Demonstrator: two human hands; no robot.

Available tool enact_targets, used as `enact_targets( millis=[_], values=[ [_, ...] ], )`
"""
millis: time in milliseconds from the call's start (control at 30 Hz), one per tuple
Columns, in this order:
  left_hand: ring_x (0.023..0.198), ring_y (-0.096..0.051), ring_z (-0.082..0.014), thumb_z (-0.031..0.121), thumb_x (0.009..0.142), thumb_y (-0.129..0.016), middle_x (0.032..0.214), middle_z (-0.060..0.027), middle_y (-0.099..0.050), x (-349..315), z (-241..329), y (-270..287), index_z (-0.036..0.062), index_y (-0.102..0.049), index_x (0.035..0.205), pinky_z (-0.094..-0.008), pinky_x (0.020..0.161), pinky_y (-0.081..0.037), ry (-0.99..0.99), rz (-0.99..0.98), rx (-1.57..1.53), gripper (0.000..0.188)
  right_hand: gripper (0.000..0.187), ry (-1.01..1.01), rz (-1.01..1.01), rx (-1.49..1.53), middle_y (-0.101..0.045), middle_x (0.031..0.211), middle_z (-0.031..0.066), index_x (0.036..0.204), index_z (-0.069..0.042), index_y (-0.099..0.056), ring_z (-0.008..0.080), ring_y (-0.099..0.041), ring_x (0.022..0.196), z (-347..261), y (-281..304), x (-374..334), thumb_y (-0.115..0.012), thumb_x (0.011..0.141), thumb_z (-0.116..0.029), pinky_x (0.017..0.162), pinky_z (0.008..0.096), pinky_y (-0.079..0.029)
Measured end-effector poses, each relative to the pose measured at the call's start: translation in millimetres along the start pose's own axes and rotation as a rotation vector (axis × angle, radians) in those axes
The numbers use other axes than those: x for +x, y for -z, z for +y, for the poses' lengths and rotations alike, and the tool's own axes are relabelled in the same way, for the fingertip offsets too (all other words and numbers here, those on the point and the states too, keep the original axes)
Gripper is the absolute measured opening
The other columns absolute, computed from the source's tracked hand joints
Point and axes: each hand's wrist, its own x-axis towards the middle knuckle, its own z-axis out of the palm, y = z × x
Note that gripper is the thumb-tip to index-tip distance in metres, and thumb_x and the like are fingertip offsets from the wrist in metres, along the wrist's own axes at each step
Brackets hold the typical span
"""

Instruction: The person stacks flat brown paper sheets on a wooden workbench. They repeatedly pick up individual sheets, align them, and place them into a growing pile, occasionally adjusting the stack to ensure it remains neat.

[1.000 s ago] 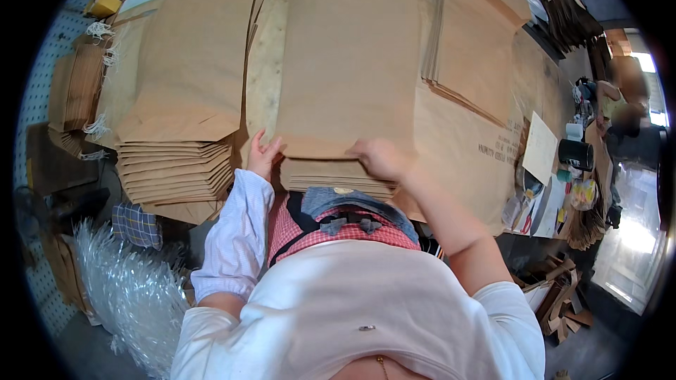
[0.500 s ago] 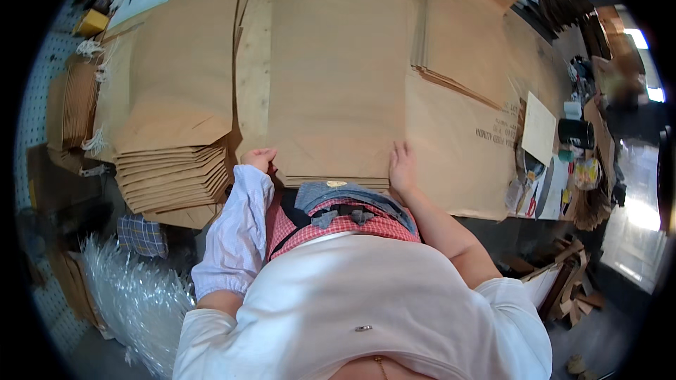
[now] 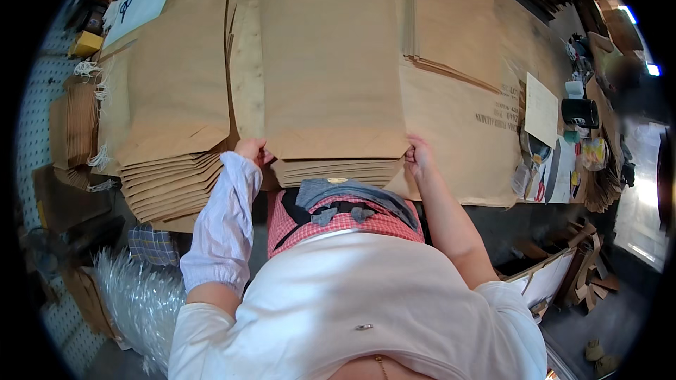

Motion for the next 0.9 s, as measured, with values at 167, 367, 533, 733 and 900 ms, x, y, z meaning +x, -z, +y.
enact_targets(
  millis=[167,367,533,733,900],
  values=[
    [0.036,-0.039,-0.0107,0.009,0.075,-0.054,0.050,-0.0015,-0.047,10,62,-38,0.0053,-0.050,0.067,-0.0229,0.036,-0.037,-0.041,0.106,0.053,0.010,0.028,0.996,-0.242,-1.083,-0.059,0.075,0.0087,0.098,-0.003,-0.052,0.0225,-0.057,0.069,-30,-68,-80,-0.052,0.079,-0.024,0.062,0.0328,-0.046],
    [0.042,-0.043,-0.0113,0.021,0.080,-0.052,0.057,-0.0034,-0.051,33,86,-39,0.0064,-0.050,0.080,-0.0215,0.038,-0.038,0.200,0.002,0.057,0.015,0.056,1.146,-0.536,-1.728,-0.053,0.109,0.0160,0.112,-0.006,-0.050,0.0262,-0.049,0.103,19,-87,-19,-0.062,0.067,-0.038,0.087,0.0327,-0.038],
    [0.055,-0.051,-0.0126,0.033,0.080,-0.054,0.063,-0.0051,-0.052,12,39,-16,0.0072,-0.047,0.089,-0.0261,0.053,-0.044,-0.439,0.233,0.328,0.029,0.050,0.321,-0.873,-1.641,-0.058,0.100,0.0129,0.107,-0.009,-0.055,0.0225,-0.054,0.093,-38,-119,6,-0.064,0.066,-0.036,0.081,0.0300,-0.041],
    [0.057,-0.050,-0.0135,0.035,0.079,-0.056,0.064,-0.0029,-0.051,-12,15,-21,0.0095,-0.047,0.087,-0.0281,0.056,-0.044,-0.147,0.093,0.142,0.028,0.037,0.135,-0.727,-1.736,-0.060,0.072,0.0104,0.082,-0.005,-0.063,0.0151,-0.054,0.069,-92,-153,21,-0.057,0.075,-0.040,0.064,0.0278,-0.042],
    [0.055,-0.051,-0.0146,0.033,0.079,-0.056,0.065,-0.0012,-0.053,-2,-7,-18,0.0082,-0.053,0.079,-0.0284,0.050,-0.044,-0.067,0.064,0.171,0.025,0.041,0.689,-0.551,-1.836,-0.051,0.108,0.0182,0.106,-0.002,-0.052,0.0320,-0.049,0.097,-12,-115,3,-0.045,0.083,-0.035,0.085,0.0376,-0.037]
  ],
)
